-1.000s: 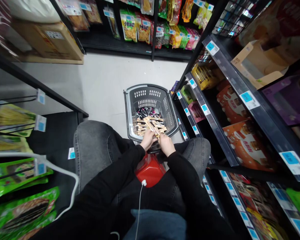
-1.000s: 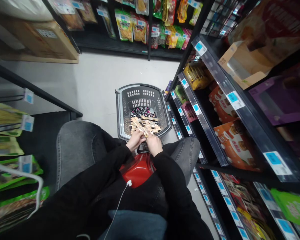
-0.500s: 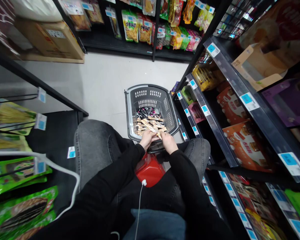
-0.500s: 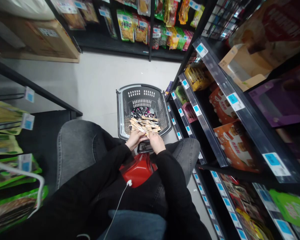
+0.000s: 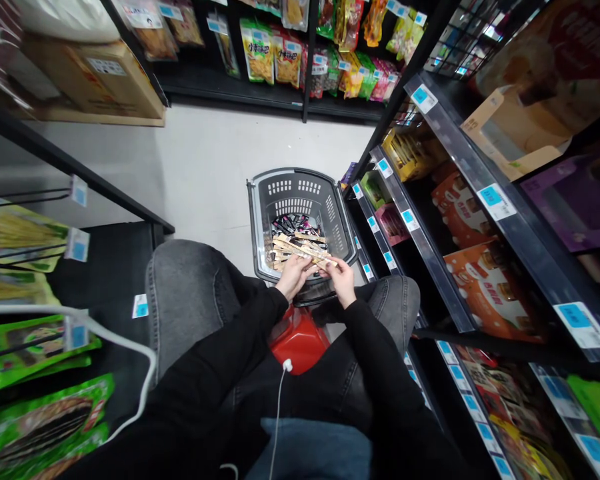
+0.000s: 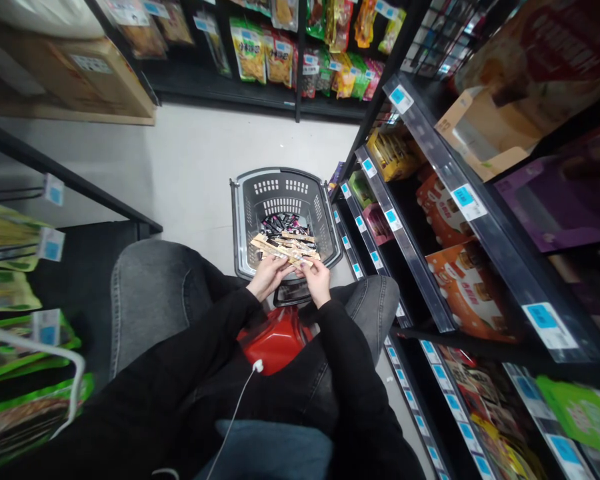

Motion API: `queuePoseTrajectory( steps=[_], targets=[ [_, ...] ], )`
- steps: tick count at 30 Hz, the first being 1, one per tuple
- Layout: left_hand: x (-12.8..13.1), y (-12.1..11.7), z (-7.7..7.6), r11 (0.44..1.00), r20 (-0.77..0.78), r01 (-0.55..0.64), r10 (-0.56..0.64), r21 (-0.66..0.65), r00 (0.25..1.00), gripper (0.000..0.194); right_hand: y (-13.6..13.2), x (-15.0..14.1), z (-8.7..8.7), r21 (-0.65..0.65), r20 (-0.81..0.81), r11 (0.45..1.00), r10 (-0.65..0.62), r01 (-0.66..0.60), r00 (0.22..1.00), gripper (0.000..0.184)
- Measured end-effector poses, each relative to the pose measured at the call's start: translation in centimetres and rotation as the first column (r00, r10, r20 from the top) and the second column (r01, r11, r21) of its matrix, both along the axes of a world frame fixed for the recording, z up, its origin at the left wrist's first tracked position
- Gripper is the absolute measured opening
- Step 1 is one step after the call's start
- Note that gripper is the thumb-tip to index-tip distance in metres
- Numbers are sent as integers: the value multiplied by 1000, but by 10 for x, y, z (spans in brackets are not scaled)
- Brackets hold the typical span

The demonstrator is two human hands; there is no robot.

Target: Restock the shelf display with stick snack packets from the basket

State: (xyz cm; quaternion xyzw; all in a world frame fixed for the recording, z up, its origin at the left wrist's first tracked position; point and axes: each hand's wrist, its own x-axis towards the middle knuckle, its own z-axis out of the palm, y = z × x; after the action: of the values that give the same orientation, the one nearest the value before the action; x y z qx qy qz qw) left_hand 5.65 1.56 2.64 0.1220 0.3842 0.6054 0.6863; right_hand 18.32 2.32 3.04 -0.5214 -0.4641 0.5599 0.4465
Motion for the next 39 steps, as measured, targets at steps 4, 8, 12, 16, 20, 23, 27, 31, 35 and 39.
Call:
queuePoseTrajectory(
  steps=[4,8,12,16,20,23,27,31,35,39],
  targets=[
    [-6,4,3,1000,1,-24,24,-3,1000,25,5,5,1,-54,-91,998,2,-7,996,37],
    [-16,8,8,998,-55,-65,66,15,996,33,11,16,6,-74,-63,996,53,-58,997,34],
    [-21,10,13,999,-81,-49,50,17,995,31,13,22,7,-82,-47,990,113,-116,992,31],
    [-21,10,13,995,-92,-102,100,-14,991,23,12,19,6,-60,-43,992,110,-113,993,31],
    [-23,11,12,995,-39,-85,84,-46,996,30,15,22,9,5,-24,997,71,-71,997,29],
    [-26,11,13,998,5,-54,54,-41,999,27,19,32,10,46,-20,998,47,-46,999,29],
    [-26,10,16,993,-69,-56,49,-103,996,11,26,47,8,76,-57,995,-61,66,996,31],
    [-21,8,15,995,-35,18,-22,-100,999,12,30,53,10,72,-174,976,-191,206,966,27],
    [-18,7,13,992,41,92,-89,-82,995,15,30,55,14,7,-297,965,-248,262,922,25],
    [-19,6,10,943,41,329,-327,-54,944,18,31,60,16,-57,-329,964,-265,261,906,25]
  ],
)
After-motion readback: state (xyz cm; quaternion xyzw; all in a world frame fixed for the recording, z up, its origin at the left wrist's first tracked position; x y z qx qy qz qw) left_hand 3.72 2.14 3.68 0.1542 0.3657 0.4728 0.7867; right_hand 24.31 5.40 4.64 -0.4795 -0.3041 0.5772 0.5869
